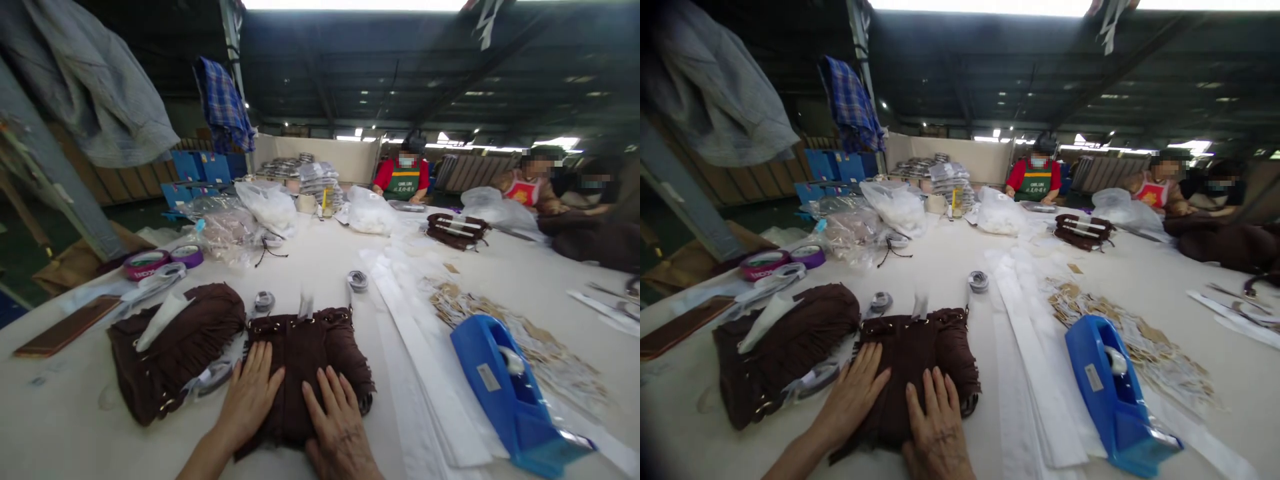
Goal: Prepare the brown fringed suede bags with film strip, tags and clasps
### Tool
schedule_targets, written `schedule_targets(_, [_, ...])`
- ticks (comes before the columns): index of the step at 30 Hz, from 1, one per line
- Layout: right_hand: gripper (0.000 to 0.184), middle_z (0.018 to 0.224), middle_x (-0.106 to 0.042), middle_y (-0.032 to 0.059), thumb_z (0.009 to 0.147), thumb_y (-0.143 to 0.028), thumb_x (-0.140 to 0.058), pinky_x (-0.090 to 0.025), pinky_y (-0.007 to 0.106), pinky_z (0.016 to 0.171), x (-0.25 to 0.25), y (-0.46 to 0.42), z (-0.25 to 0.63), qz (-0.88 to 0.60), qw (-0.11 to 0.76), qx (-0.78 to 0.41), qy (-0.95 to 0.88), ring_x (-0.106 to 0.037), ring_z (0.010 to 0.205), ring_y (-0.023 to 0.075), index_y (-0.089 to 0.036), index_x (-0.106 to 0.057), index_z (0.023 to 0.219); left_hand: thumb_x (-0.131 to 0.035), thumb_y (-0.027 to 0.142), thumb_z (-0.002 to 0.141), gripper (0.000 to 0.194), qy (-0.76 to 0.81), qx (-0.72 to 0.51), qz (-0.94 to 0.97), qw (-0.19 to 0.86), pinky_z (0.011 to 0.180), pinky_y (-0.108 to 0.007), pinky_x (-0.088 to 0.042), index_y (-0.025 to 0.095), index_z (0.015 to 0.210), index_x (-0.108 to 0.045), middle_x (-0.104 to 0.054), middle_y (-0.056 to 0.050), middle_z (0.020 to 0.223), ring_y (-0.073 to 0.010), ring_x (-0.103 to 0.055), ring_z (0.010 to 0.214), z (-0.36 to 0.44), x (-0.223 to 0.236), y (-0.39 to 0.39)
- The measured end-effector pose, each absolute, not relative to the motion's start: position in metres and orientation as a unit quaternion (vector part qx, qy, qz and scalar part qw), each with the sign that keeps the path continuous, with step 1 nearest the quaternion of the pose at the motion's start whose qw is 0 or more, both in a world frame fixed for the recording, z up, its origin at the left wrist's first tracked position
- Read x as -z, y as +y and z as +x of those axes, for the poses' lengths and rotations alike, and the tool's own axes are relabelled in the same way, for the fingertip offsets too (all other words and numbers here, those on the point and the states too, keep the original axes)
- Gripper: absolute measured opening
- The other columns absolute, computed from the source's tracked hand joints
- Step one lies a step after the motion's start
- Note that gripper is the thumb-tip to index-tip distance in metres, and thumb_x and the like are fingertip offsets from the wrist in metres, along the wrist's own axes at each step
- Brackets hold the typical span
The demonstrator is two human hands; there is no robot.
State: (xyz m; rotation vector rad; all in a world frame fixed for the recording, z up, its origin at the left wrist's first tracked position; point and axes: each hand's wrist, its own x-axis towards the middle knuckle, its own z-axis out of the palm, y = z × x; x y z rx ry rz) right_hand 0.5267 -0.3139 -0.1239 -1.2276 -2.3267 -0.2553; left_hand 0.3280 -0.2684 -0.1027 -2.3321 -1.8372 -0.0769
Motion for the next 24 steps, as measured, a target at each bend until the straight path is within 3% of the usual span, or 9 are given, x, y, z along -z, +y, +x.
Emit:
schedule_targets(3, [0.067, 0.136, -0.042, 0.0191, 0.072, -0.034, -0.059, -0.027, 0.051, 0.103, 0.116, -0.317, 0.528, -0.456, 0.23, 0.068, -0.857, -0.031, 0.129, 0.0346, -0.016, -0.039, 0.133, -0.035, 0.027, 0.085, 0.044, -0.63, 0.06, -0.764, 0.129, 0.091, -0.052, -0.041, 0.001, 0.114, -0.056, -0.051, -0.025, 0.124, -0.0361, -0.046, 0.118, 0.349, 0.059, -0.262])
schedule_targets(5, [0.066, 0.137, -0.04, 0.0187, 0.076, -0.041, -0.056, -0.025, 0.05, 0.105, 0.109, -0.32, 0.527, -0.464, 0.219, 0.037, -0.858, -0.027, 0.131, 0.0335, -0.016, -0.037, 0.135, -0.034, 0.029, 0.087, 0.047, -0.574, 0.16, -0.78, 0.191, 0.099, -0.048, -0.035, 0.003, 0.123, -0.048, -0.042, -0.021, 0.134, -0.0318, -0.035, 0.127, 0.357, 0.049, -0.26])
schedule_targets(6, [0.066, 0.138, -0.039, 0.0184, 0.078, -0.043, -0.054, -0.025, 0.05, 0.105, 0.106, -0.321, 0.526, -0.466, 0.215, 0.025, -0.858, -0.026, 0.132, 0.0329, -0.016, -0.036, 0.135, -0.033, 0.03, 0.088, 0.047, -0.534, 0.197, -0.794, 0.211, 0.102, -0.047, -0.033, 0.006, 0.127, -0.045, -0.037, -0.019, 0.138, -0.0296, -0.029, 0.131, 0.357, 0.055, -0.261])
schedule_targets(8, [0.064, 0.138, -0.039, 0.0186, 0.08, -0.045, -0.053, -0.025, 0.049, 0.106, 0.1, -0.323, 0.525, -0.467, 0.211, 0.012, -0.859, -0.026, 0.132, 0.0324, -0.017, -0.036, 0.134, -0.026, 0.023, 0.089, 0.042, -0.45, 0.244, -0.817, 0.264, 0.097, -0.049, -0.037, 0.008, 0.114, -0.056, -0.048, -0.02, 0.129, -0.0303, -0.037, 0.126, 0.344, 0.083, -0.264])
schedule_targets(11, [0.063, 0.138, -0.038, 0.0199, 0.079, -0.043, -0.053, -0.025, 0.049, 0.105, 0.097, -0.323, 0.526, -0.468, 0.205, 0.001, -0.859, -0.027, 0.132, 0.0332, -0.016, -0.036, 0.134, -0.028, 0.004, 0.078, 0.046, -0.409, 0.146, -0.865, 0.251, 0.087, -0.051, -0.044, 0.022, 0.097, -0.066, -0.055, -0.013, 0.124, -0.0317, -0.053, 0.112, 0.308, 0.123, -0.266])
schedule_targets(13, [0.064, 0.138, -0.038, 0.0204, 0.079, -0.042, -0.054, -0.026, 0.05, 0.105, 0.097, -0.322, 0.526, -0.473, 0.206, -0.005, -0.857, -0.028, 0.131, 0.0339, -0.015, -0.036, 0.134, -0.029, 0.002, 0.074, 0.05, -0.424, 0.067, -0.879, 0.209, 0.082, -0.049, -0.047, 0.024, 0.098, -0.067, -0.059, -0.012, 0.12, -0.0309, -0.055, 0.108, 0.292, 0.121, -0.263])
schedule_targets(16, [0.059, 0.135, -0.041, 0.0216, 0.081, -0.04, -0.053, -0.028, 0.052, 0.103, 0.099, -0.319, 0.521, -0.47, 0.211, 0.001, -0.857, -0.033, 0.128, 0.035, -0.012, -0.039, 0.131, -0.032, 0.016, 0.08, 0.039, -0.474, -0.003, -0.871, 0.131, 0.073, -0.045, -0.051, 0.019, 0.093, -0.068, -0.068, -0.014, 0.096, -0.0308, -0.063, 0.092, 0.309, 0.079, -0.259])
schedule_targets(20, [0.042, 0.124, -0.053, 0.0215, 0.088, -0.029, -0.041, -0.037, 0.053, 0.096, 0.102, -0.307, 0.493, -0.503, 0.236, 0.041, -0.83, -0.045, 0.118, 0.0349, -0.006, -0.047, 0.123, -0.03, 0.037, 0.084, 0.044, -0.459, 0.194, -0.866, 0.047, 0.097, -0.039, -0.042, 0.018, 0.105, -0.063, -0.061, -0.011, 0.114, -0.0239, -0.055, 0.109, 0.377, 0.044, -0.247])
schedule_targets(24, [0.037, 0.112, -0.06, 0.0232, 0.084, -0.024, -0.045, -0.042, 0.051, 0.09, 0.104, -0.301, 0.472, -0.507, 0.261, 0.07, -0.819, -0.051, 0.109, 0.0339, 0.001, -0.056, 0.11, -0.029, 0.044, 0.085, 0.047, -0.472, 0.223, -0.844, -0.124, 0.098, -0.041, -0.041, 0.02, 0.109, -0.061, -0.061, -0.009, 0.116, -0.0232, -0.05, 0.116, 0.393, 0.085, -0.225])
